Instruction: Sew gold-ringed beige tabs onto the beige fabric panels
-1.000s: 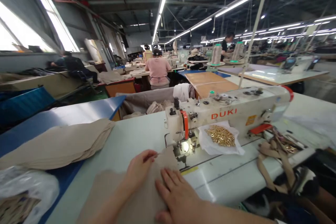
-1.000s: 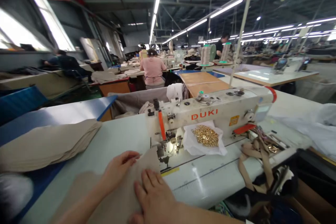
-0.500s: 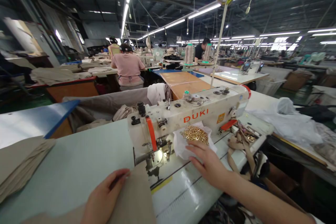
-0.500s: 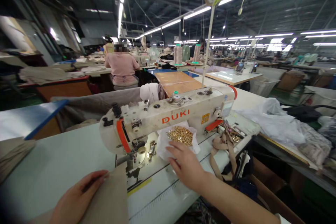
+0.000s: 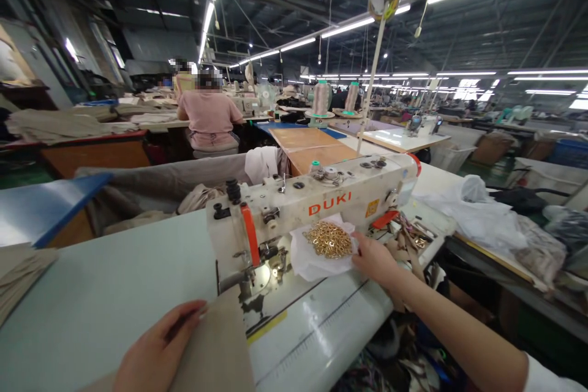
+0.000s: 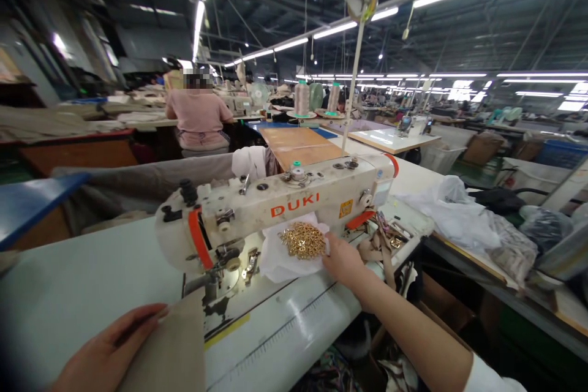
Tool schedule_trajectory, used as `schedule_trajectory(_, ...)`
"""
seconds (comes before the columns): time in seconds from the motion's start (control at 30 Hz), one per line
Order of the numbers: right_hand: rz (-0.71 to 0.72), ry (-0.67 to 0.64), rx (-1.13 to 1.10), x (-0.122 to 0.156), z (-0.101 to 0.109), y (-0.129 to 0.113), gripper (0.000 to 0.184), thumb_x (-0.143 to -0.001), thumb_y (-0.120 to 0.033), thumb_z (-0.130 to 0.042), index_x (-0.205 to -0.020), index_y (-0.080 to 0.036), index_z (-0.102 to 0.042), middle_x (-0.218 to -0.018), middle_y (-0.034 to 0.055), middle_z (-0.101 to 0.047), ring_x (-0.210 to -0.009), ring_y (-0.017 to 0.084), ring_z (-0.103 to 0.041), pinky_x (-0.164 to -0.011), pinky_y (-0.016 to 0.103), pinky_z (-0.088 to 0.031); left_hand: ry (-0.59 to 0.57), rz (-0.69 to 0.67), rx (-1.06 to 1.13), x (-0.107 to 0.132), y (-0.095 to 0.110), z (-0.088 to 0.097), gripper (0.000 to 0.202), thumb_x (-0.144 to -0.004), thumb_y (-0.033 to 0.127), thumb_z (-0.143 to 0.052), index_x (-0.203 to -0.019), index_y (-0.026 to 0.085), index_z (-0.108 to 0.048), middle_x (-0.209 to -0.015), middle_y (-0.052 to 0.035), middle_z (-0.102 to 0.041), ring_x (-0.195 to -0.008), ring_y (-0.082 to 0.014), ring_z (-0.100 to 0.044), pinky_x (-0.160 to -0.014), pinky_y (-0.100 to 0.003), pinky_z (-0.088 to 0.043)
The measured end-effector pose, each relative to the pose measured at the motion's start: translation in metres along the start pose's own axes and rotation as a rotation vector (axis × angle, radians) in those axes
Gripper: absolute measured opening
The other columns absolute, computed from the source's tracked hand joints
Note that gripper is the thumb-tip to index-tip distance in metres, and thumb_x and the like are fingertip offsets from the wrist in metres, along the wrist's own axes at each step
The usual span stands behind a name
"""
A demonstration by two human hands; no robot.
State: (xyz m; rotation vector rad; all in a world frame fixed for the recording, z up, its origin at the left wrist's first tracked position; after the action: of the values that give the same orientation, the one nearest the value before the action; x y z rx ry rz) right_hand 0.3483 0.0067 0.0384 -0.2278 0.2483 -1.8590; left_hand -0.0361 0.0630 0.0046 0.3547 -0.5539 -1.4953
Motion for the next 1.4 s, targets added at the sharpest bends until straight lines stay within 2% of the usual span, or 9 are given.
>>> schedule_trajectory(0.13,0.017,0.034,-0.048,-0.013,0.01,0.005,0.045,-0.073,-0.006,-0.049,-0.118,-0.009,-0.053,-0.079,0.0072,-0.067,-0.075,0.019,-0.062,-0.063,0.023,-0.035,0.013,-0.014,0.01,-0.002,-0.001,-0.002,0.047,-0.069,0.054,-0.034,-0.092,0.027,-0.065,-0.098,0.0001,-0.073,-0.095,-0.0254,-0.066,-0.085,-0.033,-0.049)
schedule_trajectory(0.27,0.039,0.086,-0.096,-0.019,0.019,0.005,0.041,-0.073,-0.005,-0.049,-0.113,-0.011,-0.056,-0.074,0.0031,-0.065,-0.067,0.015,-0.057,-0.06,0.022,-0.034,0.061,-0.054,0.036,-0.004,-0.005,-0.003,0.037,-0.07,0.052,-0.04,-0.085,0.031,-0.066,-0.09,0.0053,-0.075,-0.088,-0.025,-0.067,-0.08,-0.033,-0.051)
schedule_trajectory(0.47,0.083,0.142,-0.143,-0.02,0.024,0.003,0.035,-0.074,-0.006,-0.046,-0.103,-0.014,-0.063,-0.07,0.0015,-0.064,-0.063,0.015,-0.055,-0.058,0.022,-0.035,0.129,-0.075,0.058,-0.004,-0.006,-0.002,0.027,-0.067,0.049,-0.045,-0.075,0.035,-0.067,-0.08,0.0099,-0.075,-0.079,-0.0248,-0.069,-0.073,-0.033,-0.053)
schedule_trajectory(0.73,0.128,0.157,-0.097,-0.007,0.018,0.009,0.028,-0.078,-0.008,-0.047,-0.095,-0.015,-0.067,-0.087,0.0072,-0.066,-0.082,0.02,-0.06,-0.074,0.028,-0.043,0.137,-0.044,0.073,0.0,-0.002,0.001,0.03,-0.066,0.049,-0.046,-0.079,0.033,-0.068,-0.082,0.0088,-0.075,-0.078,-0.0243,-0.069,-0.074,-0.032,-0.053)
schedule_trajectory(0.83,0.213,0.222,0.037,0.001,0.015,0.005,0.026,-0.074,-0.004,-0.051,-0.092,-0.014,-0.067,-0.099,0.0119,-0.06,-0.097,0.025,-0.053,-0.086,0.033,-0.04,0.139,-0.035,0.091,0.002,-0.002,0.002,0.031,-0.067,0.049,-0.046,-0.08,0.032,-0.068,-0.083,0.0074,-0.075,-0.081,-0.0247,-0.068,-0.076,-0.032,-0.053)
schedule_trajectory(0.9,0.306,0.26,0.113,0.003,0.012,-0.003,0.024,-0.077,-0.004,-0.051,-0.091,-0.013,-0.067,-0.1,0.0124,-0.058,-0.1,0.025,-0.05,-0.09,0.034,-0.039,0.137,-0.027,0.094,0.003,-0.001,0.002,0.031,-0.067,0.048,-0.046,-0.082,0.031,-0.067,-0.085,0.0068,-0.075,-0.083,-0.0248,-0.068,-0.076,-0.033,-0.052)
schedule_trajectory(1.1,0.471,0.054,0.131,-0.012,-0.003,-0.038,0.017,-0.084,-0.013,-0.052,-0.094,-0.015,-0.066,-0.102,0.0095,-0.063,-0.101,0.021,-0.055,-0.089,0.031,-0.041,0.166,-0.048,0.109,0.005,0.002,0.003,0.036,-0.068,0.047,-0.045,-0.088,0.027,-0.067,-0.091,0.001,-0.075,-0.084,-0.0251,-0.069,-0.073,-0.031,-0.053)
schedule_trajectory(1.2,0.499,0.027,0.153,-0.022,-0.009,-0.05,0.016,-0.082,-0.014,-0.055,-0.093,-0.014,-0.067,-0.103,0.011,-0.064,-0.1,0.023,-0.057,-0.089,0.032,-0.042,0.179,-0.084,0.105,0.006,0.004,0.004,0.036,-0.069,0.045,-0.045,-0.089,0.026,-0.068,-0.089,-0.001,-0.075,-0.083,-0.0244,-0.069,-0.071,-0.029,-0.053)
schedule_trajectory(1.4,0.473,-0.003,0.175,-0.032,-0.012,-0.057,0.021,-0.081,-0.008,-0.05,-0.084,-0.013,-0.069,-0.096,0.013,-0.068,-0.092,0.023,-0.061,-0.083,0.031,-0.044,0.211,-0.143,0.149,0.012,0.012,0.006,0.029,-0.069,0.039,-0.046,-0.084,0.027,-0.068,-0.08,0.0019,-0.075,-0.076,-0.0219,-0.07,-0.067,-0.026,-0.053)
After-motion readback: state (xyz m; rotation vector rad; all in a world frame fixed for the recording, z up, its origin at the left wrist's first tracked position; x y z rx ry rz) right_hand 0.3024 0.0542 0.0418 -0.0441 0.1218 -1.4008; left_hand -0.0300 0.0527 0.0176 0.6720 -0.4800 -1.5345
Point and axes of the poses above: each hand's wrist, its own x-axis away from the middle knuckle, its own z-axis out of the back of the hand, y = z × x, the point moved 1 cm from there along -x, towards the middle knuckle
